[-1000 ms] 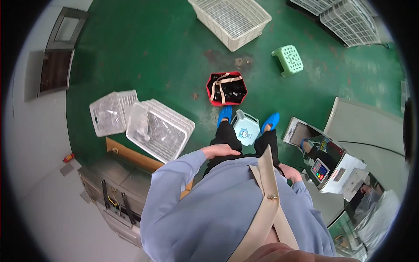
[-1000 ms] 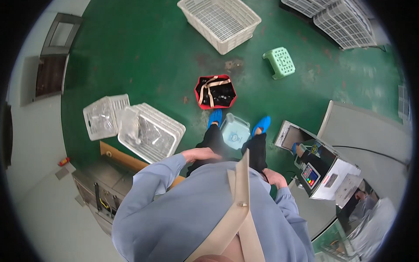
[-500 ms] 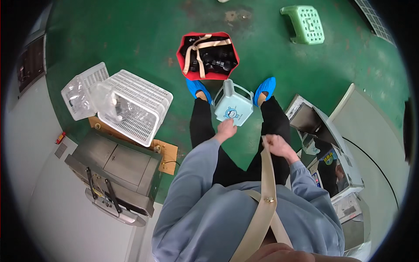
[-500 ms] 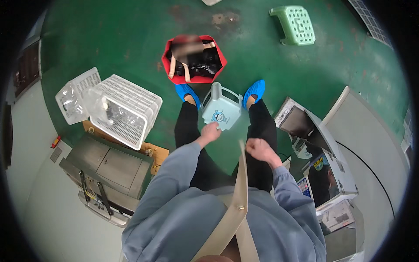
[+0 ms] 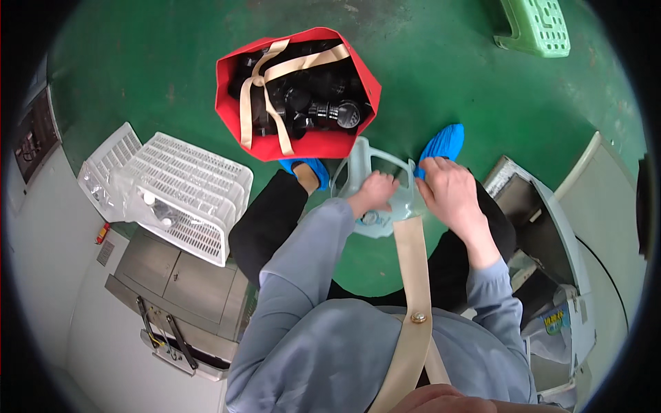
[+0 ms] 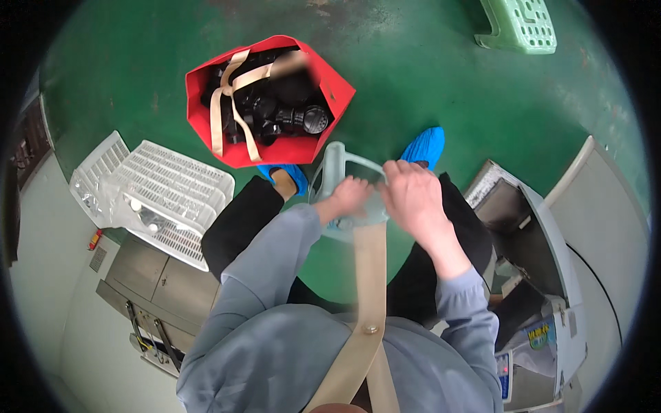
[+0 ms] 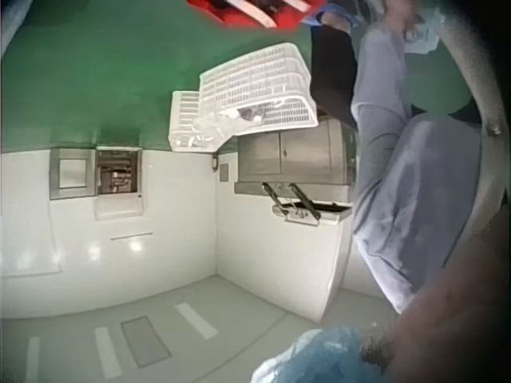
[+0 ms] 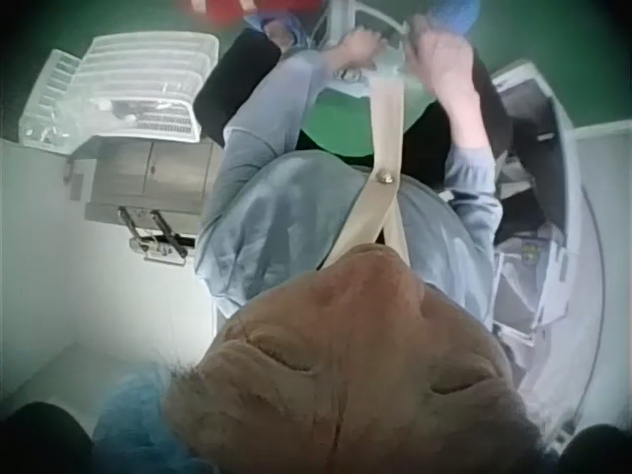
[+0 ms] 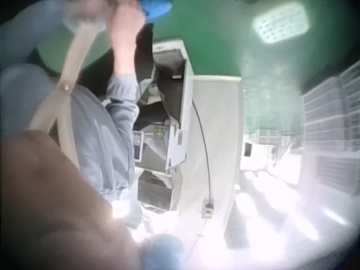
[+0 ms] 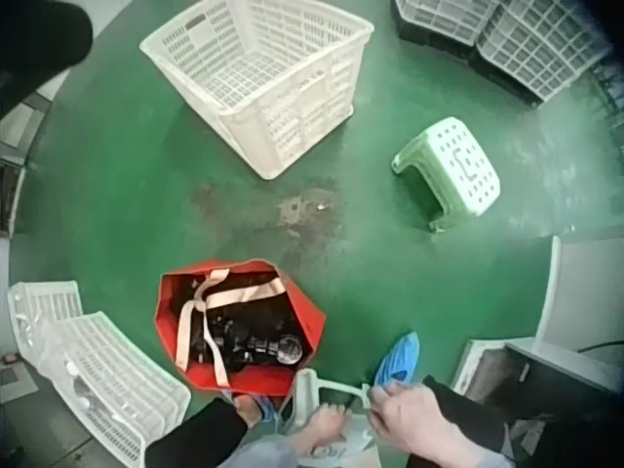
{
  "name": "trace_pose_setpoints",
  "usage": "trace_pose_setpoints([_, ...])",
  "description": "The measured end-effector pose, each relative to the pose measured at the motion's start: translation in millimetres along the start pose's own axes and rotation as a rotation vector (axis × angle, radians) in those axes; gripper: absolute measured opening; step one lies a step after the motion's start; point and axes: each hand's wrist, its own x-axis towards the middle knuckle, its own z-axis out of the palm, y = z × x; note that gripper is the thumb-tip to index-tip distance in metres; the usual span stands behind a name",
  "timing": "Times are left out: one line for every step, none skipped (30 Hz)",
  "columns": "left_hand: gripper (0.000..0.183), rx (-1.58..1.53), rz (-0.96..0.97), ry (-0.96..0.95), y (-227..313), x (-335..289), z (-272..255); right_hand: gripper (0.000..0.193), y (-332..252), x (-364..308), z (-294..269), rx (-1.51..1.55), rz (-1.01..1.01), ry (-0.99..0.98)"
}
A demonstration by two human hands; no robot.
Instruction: Insert white liners into black plastic bottle caps in a factory setting.
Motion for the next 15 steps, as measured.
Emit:
trace_pose_setpoints([0.078,-0.059,0.027,0.080,-4.8,-6.1,20.3,0.021,-7.1,1.8,-7.7,0.073,-0.067,0.095])
trace_pose_setpoints([0.075,-0.093,0.066,0.235,-12.3,-17.8,47.9,0.023,-14.4,3.9,-11.9,0.145,-0.136,0.194])
trace_pose_setpoints([0.073,-0.128,0.112,0.388,-17.1,-29.4,72.1,0.023,-20.1,2.9,-14.7,0.154,-0.137,0.215])
trace_pose_setpoints([0.073,-0.108,0.118,0.384,-15.7,-36.7,80.6,0.020,-22.6,0.9,-16.0,0.186,-0.158,0.220])
trace_pose_setpoints([0.070,-0.151,0.061,0.256,-15.3,-40.3,81.9,0.018,-21.5,1.0,-16.2,0.211,-0.179,0.232])
trace_pose_setpoints([0.068,-0.190,0.000,0.129,-16.1,-41.3,79.0,0.018,-18.8,0.8,-15.2,0.207,-0.180,0.260])
trace_pose_setpoints([0.068,-0.166,0.004,0.135,-14.0,-41.0,70.5,0.019,-18.4,-1.1,-13.2,0.109,-0.185,0.255])
trace_pose_setpoints([0.066,-0.195,-0.012,0.080,-10.4,-38.7,61.6,0.020,-18.8,-2.1,-9.8,0.011,-0.193,0.251])
trace_pose_setpoints([0.065,-0.218,-0.035,0.030,-10.0,-39.0,54.8,0.024,-18.9,-1.8,-6.2,-0.014,-0.235,0.304])
trace_pose_setpoints([0.065,-0.192,-0.042,0.046,-10.2,-37.9,55.5,0.024,-18.1,-1.2,-6.3,-0.019,-0.250,0.332])
trace_pose_setpoints([0.064,-0.199,-0.035,0.060,-10.5,-37.0,55.5,0.024,-18.1,0.5,-7.9,-0.040,-0.276,0.330])
trace_pose_setpoints([0.063,-0.205,-0.020,0.073,-6.9,-35.7,55.1,0.025,-17.0,-0.3,-11.5,-0.065,-0.295,0.329])
trace_pose_setpoints([0.060,-0.196,-0.037,0.052,-5.4,-37.0,52.8,0.024,-17.4,3.8,-14.5,-0.054,-0.323,0.383])
trace_pose_setpoints([0.060,-0.164,-0.044,0.079,-3.0,-38.3,50.5,0.023,-15.1,8.1,-14.9,-0.054,-0.325,0.442])
trace_pose_setpoints([0.059,-0.151,-0.040,0.067,-1.3,-39.3,51.1,0.023,-11.7,13.4,-14.9,-0.095,-0.306,0.470])
